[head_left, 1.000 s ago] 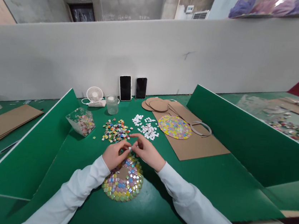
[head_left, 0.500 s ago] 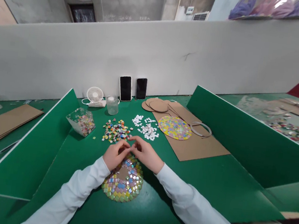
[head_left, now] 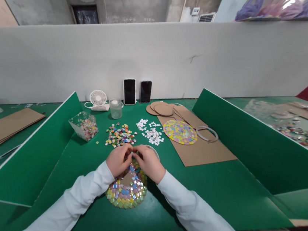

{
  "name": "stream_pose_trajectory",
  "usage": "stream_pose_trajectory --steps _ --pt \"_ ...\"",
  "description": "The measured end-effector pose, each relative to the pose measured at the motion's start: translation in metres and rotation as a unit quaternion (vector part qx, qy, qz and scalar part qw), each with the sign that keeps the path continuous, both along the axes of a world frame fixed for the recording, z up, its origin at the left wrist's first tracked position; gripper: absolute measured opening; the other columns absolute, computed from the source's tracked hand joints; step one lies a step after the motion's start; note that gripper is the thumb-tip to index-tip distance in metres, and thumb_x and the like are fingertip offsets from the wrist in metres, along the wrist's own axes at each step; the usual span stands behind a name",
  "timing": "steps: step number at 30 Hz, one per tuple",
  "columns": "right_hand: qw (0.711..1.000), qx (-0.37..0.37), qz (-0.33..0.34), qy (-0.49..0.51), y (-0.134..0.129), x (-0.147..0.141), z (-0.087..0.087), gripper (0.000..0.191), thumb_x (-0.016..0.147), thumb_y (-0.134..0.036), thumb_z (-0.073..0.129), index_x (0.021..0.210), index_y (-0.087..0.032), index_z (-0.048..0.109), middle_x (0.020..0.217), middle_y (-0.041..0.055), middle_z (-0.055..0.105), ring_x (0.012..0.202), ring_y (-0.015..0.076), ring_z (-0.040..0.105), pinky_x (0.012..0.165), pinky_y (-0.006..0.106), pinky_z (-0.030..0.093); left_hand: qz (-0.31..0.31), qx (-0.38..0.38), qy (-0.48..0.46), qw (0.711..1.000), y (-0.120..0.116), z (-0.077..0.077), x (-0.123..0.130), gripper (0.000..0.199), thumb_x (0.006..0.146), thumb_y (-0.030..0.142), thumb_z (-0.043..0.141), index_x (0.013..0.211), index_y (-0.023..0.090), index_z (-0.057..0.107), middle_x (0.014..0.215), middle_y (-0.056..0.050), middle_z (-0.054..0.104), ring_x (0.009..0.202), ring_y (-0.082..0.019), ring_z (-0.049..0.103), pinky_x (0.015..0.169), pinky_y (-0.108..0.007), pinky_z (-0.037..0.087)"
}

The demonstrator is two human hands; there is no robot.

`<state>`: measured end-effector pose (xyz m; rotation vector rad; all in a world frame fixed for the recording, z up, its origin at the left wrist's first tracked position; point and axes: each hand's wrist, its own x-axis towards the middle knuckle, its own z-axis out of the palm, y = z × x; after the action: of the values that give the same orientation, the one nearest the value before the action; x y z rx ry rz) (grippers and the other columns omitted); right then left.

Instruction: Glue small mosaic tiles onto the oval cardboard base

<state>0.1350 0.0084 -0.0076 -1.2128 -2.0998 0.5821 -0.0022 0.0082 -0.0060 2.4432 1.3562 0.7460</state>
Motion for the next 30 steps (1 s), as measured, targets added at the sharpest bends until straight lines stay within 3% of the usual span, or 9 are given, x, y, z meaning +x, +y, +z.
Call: stream_pose_trajectory --steps 8,11,19,30 --pt "0.999 0.037 -0.014 -0.031 -0.0003 0.0016 -0.0023 0.013 0.070 -0.006 0.044 0.073 -0.016 0.052 0.073 0.0046 0.053 0.069 0.0152 0.049 0.061 0.025 0.038 0.006 0.007 -0.003 1.000 -0.0002 -0.0036 0.0000 0.018 0.075 0.019 0.034 0.091 0.015 0.043 0.078 -0.007 0.058 0.071 -0.016 0.055 0.066 -0.028 0.042" --pt "0.998 0.046 -0.020 -0.048 -0.0014 0.0021 -0.0009 0.012 0.073 -0.008 0.041 0.074 -0.015 0.051 0.074 0.0056 0.053 0.068 0.0152 0.049 0.059 0.025 0.037 0.005 0.023 0.011 1.000 -0.0004 -0.0034 0.0007 0.018 0.077 0.019 0.032 0.087 0.015 0.046 0.083 -0.008 0.059 0.076 -0.016 0.055 0.068 -0.027 0.042" --pt "0.996 0.052 -0.015 -0.074 -0.0055 0.0000 0.0027 0.013 0.075 -0.010 0.039 0.074 -0.015 0.051 0.076 0.0066 0.054 0.066 0.0150 0.051 0.057 0.024 0.036 0.026 0.073 0.130 0.988 -0.0024 0.0045 0.0015 0.021 0.077 0.020 0.031 0.063 0.017 0.046 0.060 -0.004 0.054 0.059 -0.017 0.050 0.056 -0.027 0.037" --pt "0.996 0.067 0.011 -0.060 -0.0051 0.0030 0.0016 0.011 0.074 -0.011 0.039 0.072 -0.016 0.049 0.072 0.0055 0.053 0.064 0.0150 0.050 0.056 0.025 0.036 -0.016 0.042 0.075 0.996 -0.0019 0.0051 -0.0034 0.022 0.079 0.024 0.029 0.065 0.018 0.044 0.061 -0.003 0.050 0.059 -0.015 0.047 0.056 -0.025 0.035"
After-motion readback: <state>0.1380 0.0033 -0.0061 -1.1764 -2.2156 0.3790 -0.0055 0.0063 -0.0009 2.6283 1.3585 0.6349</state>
